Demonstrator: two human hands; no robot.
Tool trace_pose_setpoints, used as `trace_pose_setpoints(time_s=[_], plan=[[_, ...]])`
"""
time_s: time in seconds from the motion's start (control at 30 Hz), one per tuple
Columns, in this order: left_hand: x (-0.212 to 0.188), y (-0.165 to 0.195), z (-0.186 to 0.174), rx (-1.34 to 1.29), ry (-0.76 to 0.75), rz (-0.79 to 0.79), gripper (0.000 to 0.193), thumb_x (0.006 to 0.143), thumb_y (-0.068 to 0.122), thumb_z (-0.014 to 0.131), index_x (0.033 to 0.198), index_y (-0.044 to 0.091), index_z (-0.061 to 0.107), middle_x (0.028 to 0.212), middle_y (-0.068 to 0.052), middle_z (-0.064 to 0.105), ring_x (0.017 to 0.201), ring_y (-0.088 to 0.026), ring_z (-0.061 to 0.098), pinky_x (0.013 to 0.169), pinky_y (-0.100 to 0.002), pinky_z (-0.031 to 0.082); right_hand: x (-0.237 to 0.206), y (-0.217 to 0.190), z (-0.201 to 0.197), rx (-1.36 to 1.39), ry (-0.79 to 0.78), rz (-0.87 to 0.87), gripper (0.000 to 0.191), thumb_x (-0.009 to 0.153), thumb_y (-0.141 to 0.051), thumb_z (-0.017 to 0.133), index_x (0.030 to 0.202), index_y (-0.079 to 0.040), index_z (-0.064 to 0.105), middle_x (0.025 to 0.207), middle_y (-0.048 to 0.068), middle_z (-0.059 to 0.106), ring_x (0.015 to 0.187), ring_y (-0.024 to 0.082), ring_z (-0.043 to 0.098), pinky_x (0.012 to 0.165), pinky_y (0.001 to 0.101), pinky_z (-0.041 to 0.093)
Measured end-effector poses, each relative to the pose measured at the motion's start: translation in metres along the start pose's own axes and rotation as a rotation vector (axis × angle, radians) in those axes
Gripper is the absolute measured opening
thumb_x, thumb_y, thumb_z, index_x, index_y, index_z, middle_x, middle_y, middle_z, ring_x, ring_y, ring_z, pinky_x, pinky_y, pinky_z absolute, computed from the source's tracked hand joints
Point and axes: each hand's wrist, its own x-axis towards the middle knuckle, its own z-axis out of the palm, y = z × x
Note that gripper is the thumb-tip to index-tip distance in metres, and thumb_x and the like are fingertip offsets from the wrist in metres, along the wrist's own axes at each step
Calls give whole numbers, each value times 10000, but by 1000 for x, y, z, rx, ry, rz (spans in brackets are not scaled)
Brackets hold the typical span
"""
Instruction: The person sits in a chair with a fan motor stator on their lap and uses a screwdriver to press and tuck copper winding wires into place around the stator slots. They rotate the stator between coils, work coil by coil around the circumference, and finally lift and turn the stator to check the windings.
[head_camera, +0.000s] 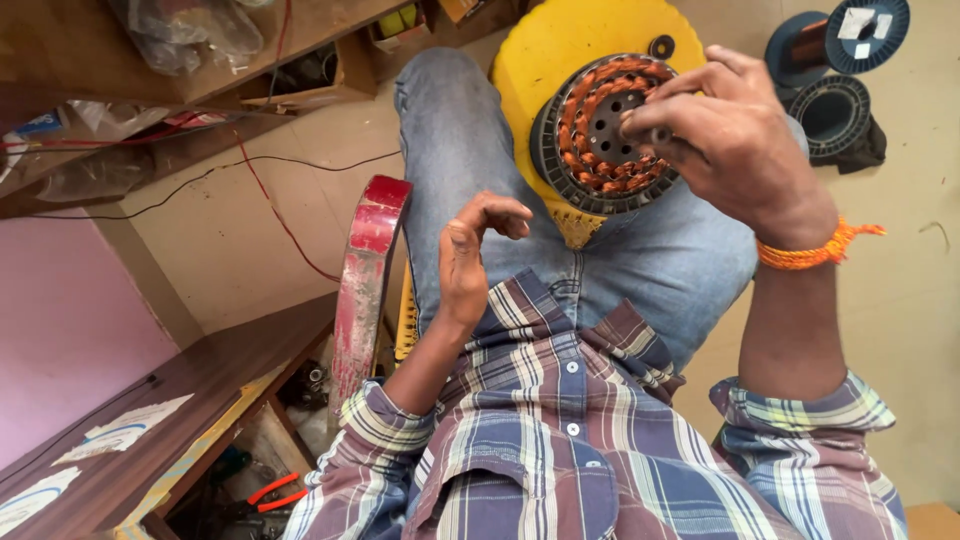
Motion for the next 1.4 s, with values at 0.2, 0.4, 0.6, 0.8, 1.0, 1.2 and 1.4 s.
trace_pose_setpoints(time_s=[0.2,0.4,0.6,0.8,1.0,1.2,1.4], plan=[[3,-5,7,0,-54,-34,923,1058,746,166,1067,-16,686,938,-81,624,901,-172,631,867,-326,513,2,1,-1,40,10,-40,228,893,-72,808,1095,-81,702,1058,60,740,1048,249,704,1085,440,510],[12,-1,3,-17,-35,-42,933,1056,751,176,1063,-32,682,945,-93,620,899,-181,617,866,-336,501,0,-8,-9,71,-3,-8,225,921,-102,810,1117,-105,701,1052,39,743,1041,241,711,1100,430,529],[16,-2,3,-14,-37,-60,943,1046,758,152,1049,-26,677,944,-87,624,902,-182,626,878,-340,514,-1,-10,3,59,1,3,205,931,-93,801,1103,-103,689,1021,31,740,1056,249,711,1081,426,544],[17,-14,0,-101,42,-138,882,1060,727,163,1061,1,664,891,-68,632,875,-169,612,859,-331,501,-3,-6,-7,94,-52,42,286,893,-272,799,1113,-107,721,1003,55,719,961,279,679,898,402,517],[16,-26,0,-348,123,-227,837,1076,700,209,1038,-1,665,879,-77,624,871,-173,595,850,-329,470,3,5,3,25,-41,-18,263,952,-322,785,1078,-99,722,982,36,719,951,266,688,918,378,525],[13,-24,-9,-375,196,-223,810,1080,691,234,1025,3,658,880,-67,607,869,-169,588,858,-321,467,-3,-11,-3,55,4,14,343,986,-408,737,1084,-79,738,1033,38,739,1060,233,717,921,382,543],[19,-28,-7,-424,222,-264,782,1069,681,252,995,15,654,870,-61,609,849,-162,589,830,-308,467,-4,-14,-22,365,200,74,740,1051,-712,532,1323,-29,617,1403,120,621,1339,305,560,1131,418,481]])
